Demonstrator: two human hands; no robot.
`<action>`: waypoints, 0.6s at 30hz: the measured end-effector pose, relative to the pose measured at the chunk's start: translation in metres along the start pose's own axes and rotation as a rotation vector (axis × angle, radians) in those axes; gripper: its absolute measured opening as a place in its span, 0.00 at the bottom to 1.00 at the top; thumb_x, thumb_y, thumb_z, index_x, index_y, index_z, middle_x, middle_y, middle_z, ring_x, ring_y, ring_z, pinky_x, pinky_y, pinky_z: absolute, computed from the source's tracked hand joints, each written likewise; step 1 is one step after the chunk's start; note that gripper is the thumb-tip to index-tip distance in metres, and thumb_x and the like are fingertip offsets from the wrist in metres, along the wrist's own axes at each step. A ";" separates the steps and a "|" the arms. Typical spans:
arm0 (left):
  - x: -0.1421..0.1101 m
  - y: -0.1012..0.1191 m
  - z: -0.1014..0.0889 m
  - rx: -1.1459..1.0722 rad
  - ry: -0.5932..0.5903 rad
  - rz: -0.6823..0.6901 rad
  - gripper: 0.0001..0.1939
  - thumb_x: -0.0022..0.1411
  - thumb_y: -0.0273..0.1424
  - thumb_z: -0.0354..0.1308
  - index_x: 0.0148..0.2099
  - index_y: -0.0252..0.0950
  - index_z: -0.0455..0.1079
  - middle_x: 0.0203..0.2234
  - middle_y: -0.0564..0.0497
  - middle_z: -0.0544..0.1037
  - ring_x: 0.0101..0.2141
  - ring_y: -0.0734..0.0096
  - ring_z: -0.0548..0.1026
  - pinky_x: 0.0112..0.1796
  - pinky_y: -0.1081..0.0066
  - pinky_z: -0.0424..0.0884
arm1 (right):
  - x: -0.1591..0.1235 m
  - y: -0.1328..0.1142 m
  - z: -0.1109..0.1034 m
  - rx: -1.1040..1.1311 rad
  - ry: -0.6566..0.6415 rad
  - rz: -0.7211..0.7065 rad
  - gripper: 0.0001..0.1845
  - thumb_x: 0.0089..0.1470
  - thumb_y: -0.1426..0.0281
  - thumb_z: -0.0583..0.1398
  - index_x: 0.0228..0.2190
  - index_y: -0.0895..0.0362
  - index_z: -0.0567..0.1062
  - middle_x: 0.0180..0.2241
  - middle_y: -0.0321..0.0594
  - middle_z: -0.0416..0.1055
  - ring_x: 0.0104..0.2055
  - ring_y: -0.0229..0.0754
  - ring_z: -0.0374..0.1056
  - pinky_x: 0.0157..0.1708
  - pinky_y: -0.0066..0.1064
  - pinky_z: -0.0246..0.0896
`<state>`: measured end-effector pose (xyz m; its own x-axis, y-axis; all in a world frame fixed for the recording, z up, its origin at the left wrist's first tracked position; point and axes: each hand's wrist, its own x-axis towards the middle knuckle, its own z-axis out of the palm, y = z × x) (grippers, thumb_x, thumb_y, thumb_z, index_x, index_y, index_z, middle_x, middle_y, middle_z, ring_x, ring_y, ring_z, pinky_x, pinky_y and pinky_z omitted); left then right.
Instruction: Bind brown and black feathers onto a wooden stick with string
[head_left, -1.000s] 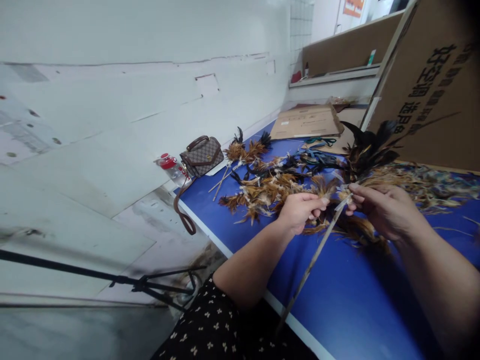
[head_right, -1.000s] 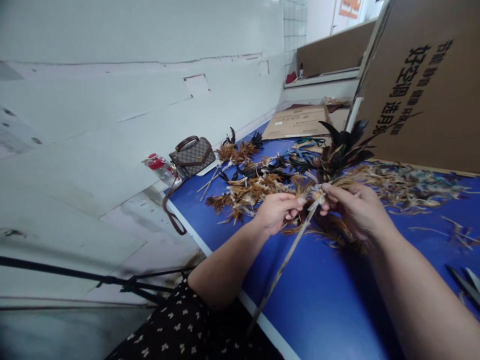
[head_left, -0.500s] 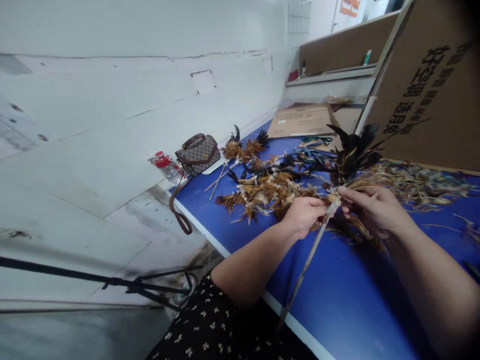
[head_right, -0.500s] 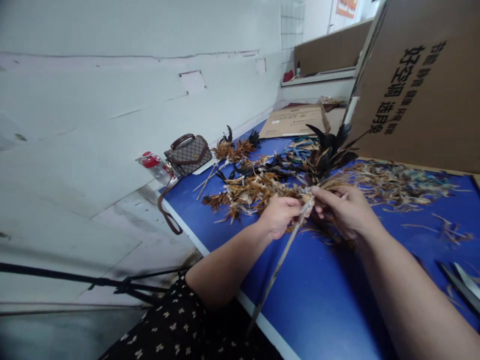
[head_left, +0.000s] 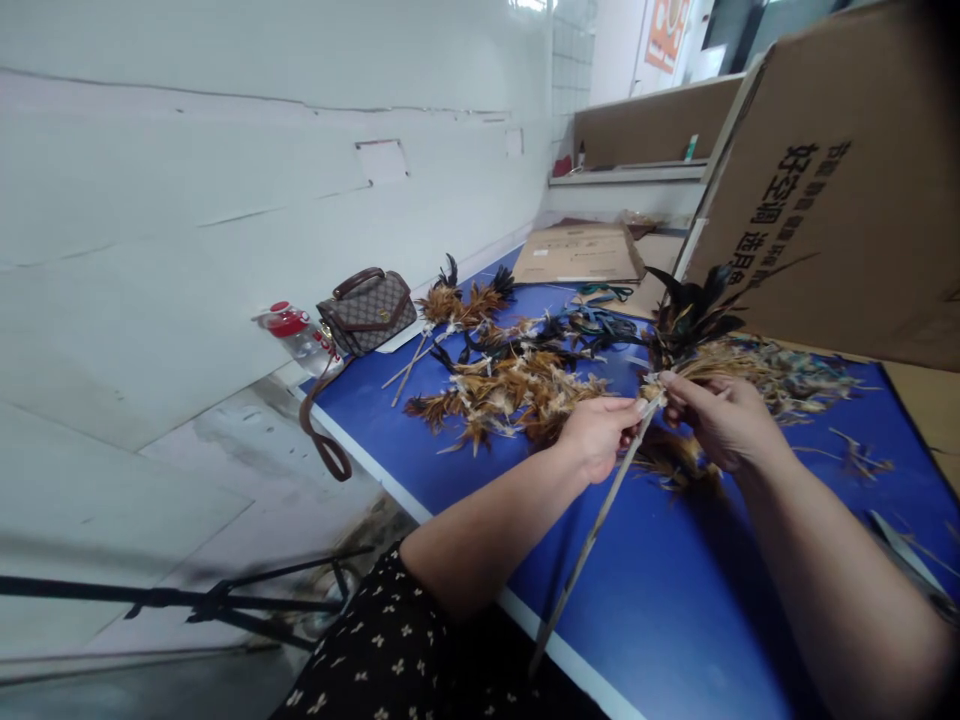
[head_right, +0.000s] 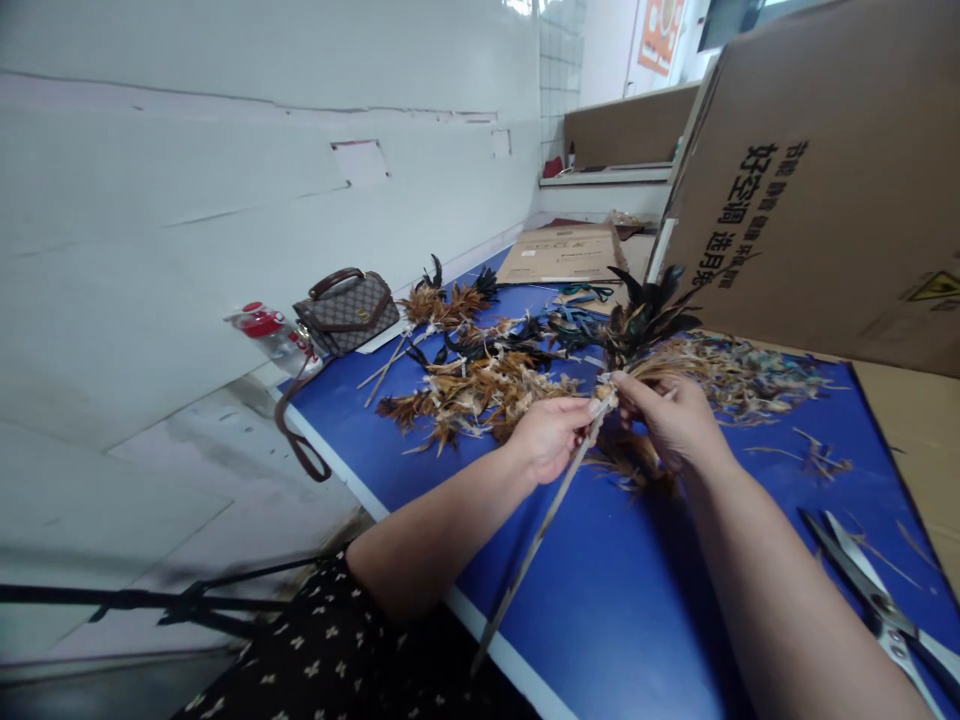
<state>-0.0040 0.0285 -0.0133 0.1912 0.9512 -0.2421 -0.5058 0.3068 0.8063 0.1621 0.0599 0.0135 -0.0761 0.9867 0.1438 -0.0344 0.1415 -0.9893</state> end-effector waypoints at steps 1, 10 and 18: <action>0.001 0.000 0.006 -0.021 0.001 -0.001 0.15 0.59 0.34 0.81 0.34 0.30 0.80 0.22 0.53 0.74 0.24 0.79 0.66 0.30 0.72 0.60 | 0.001 0.000 -0.002 -0.002 0.014 -0.019 0.32 0.43 0.44 0.82 0.22 0.52 0.74 0.21 0.33 0.69 0.24 0.38 0.64 0.24 0.30 0.67; 0.017 0.010 0.048 -0.070 -0.091 -0.025 0.08 0.66 0.22 0.71 0.33 0.29 0.77 0.24 0.51 0.74 0.25 0.77 0.69 0.30 0.72 0.63 | 0.005 -0.014 -0.030 -0.034 0.135 -0.098 0.25 0.46 0.49 0.81 0.24 0.52 0.79 0.21 0.33 0.70 0.22 0.38 0.64 0.23 0.31 0.66; 0.017 0.012 0.050 -0.084 -0.107 -0.106 0.09 0.70 0.19 0.63 0.35 0.29 0.77 0.27 0.46 0.77 0.27 0.74 0.74 0.32 0.72 0.72 | 0.006 -0.007 -0.040 -0.108 0.142 -0.101 0.28 0.46 0.45 0.81 0.27 0.54 0.81 0.22 0.35 0.75 0.24 0.39 0.67 0.24 0.30 0.65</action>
<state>0.0352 0.0466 0.0198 0.3338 0.9058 -0.2609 -0.5452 0.4113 0.7305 0.2016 0.0683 0.0202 0.0640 0.9675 0.2448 0.0727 0.2401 -0.9680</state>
